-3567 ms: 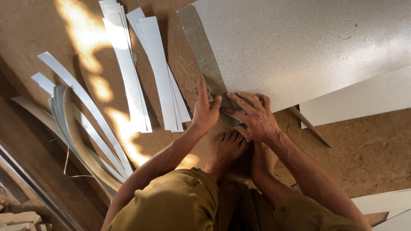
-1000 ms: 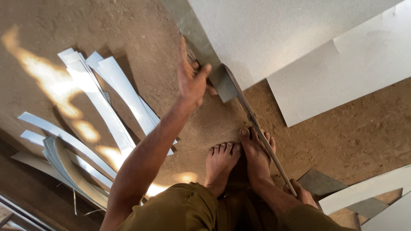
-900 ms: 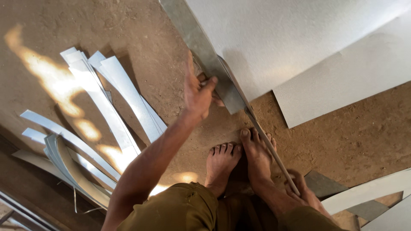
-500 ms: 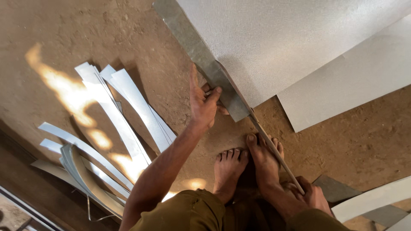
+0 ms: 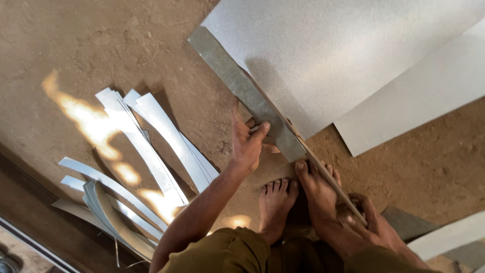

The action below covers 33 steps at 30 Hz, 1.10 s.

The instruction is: The person kneels on the ground and cuts narrow strips from a large light-colored metal sheet using hand shears, holding a straight metal edge as a guide along the cut line. Cut strips are stacked with a pile of finished strips beside the work area.

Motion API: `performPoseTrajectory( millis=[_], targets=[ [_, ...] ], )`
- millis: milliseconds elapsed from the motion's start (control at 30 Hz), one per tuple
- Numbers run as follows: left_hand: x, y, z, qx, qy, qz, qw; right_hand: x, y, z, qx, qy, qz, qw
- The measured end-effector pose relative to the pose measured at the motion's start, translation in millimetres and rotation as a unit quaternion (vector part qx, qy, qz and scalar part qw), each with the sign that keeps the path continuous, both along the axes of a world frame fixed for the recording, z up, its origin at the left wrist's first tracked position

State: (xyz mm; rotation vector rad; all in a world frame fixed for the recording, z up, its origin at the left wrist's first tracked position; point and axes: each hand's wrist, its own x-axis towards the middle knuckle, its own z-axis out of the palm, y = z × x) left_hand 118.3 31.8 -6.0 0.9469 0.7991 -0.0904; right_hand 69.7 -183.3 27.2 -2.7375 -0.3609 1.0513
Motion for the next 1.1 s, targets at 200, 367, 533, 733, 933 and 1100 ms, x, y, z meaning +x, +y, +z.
performPoseTrajectory(
  millis=[200,367,533,733,933,1100],
  targets=[
    [41.2,50.6,-1.8,0.09,0.071,-0.032,0.993,-7.2,-3.4,-17.2,0.061,0.044,-0.162,0.984],
    [46.0,53.2,-7.7,0.081,0.039,0.025,0.996,2.1,8.8,0.6,0.034,0.131,-0.188,0.973],
    [39.4,48.5,-17.9,0.072,0.041,0.039,0.996,-0.3,-69.6,25.6,-0.037,0.113,-0.182,0.976],
    [47.4,52.2,-16.5,0.052,0.075,0.053,0.994,-55.1,-196.6,-27.1,-0.092,0.19,-0.164,0.964],
    [40.1,43.3,5.3,0.052,0.133,0.037,0.989,-20.5,-188.9,-18.4,-0.023,0.376,-0.173,0.91],
    [25.9,34.4,1.2,0.02,0.062,0.045,0.997,6.8,-153.5,1.3,-0.064,0.366,-0.198,0.907]
  ],
)
